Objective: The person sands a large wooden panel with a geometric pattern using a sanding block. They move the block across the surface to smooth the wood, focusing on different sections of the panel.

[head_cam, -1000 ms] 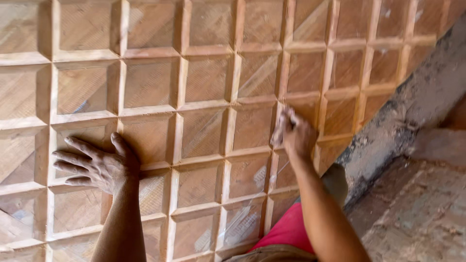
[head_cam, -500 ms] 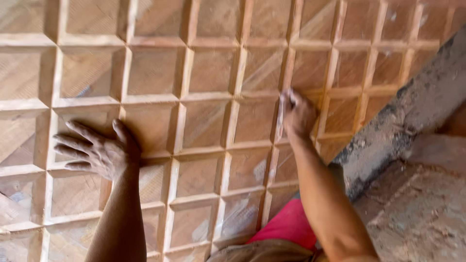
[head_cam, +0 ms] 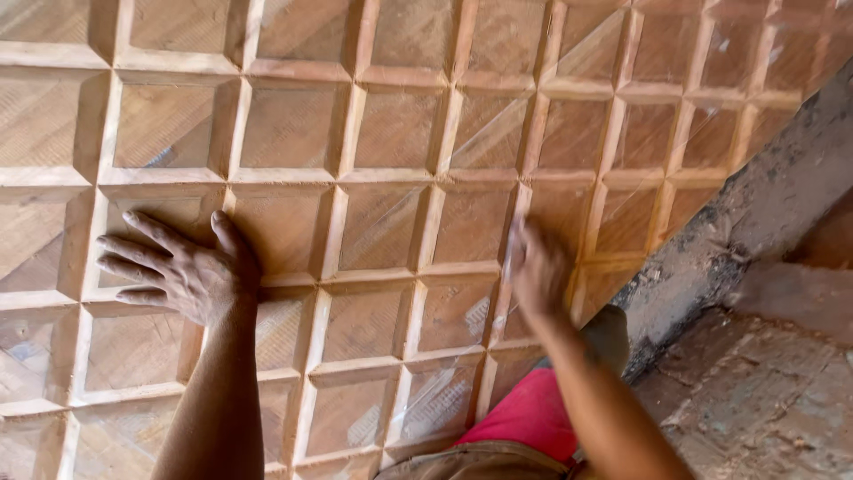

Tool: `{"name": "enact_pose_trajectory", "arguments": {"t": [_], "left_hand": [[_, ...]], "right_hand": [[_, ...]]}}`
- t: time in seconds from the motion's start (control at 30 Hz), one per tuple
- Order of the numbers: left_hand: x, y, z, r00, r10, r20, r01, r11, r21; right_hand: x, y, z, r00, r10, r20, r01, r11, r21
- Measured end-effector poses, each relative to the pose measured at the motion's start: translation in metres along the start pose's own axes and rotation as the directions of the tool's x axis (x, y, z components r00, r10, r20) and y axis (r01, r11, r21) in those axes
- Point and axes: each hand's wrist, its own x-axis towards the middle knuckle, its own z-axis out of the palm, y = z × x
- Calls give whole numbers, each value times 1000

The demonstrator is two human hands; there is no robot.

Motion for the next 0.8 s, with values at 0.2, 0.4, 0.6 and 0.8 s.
{"name": "enact_pose_trajectory", "arguments": {"t": [0.2,0.4,0.6,0.8], "left_hand": [[-2,-8,1,1000,7,18,-7,1000,-25],[-5,-9,4,1000,26,-7,-27,997,-74],[-7,-11,10,998,40,-45,-44,996,-79],[-7,-15,9,999,31,-32,-34,996,-85]], "right_hand": [[25,0,6,996,-32,-86,30,999,-33],[-36,-27,-19,992,-29,-121,38,997,72],[41,-13,13,983,60,-172,-66,997,-30],[-43,-35,-24,989,-2,-149,6,1000,27]]}}
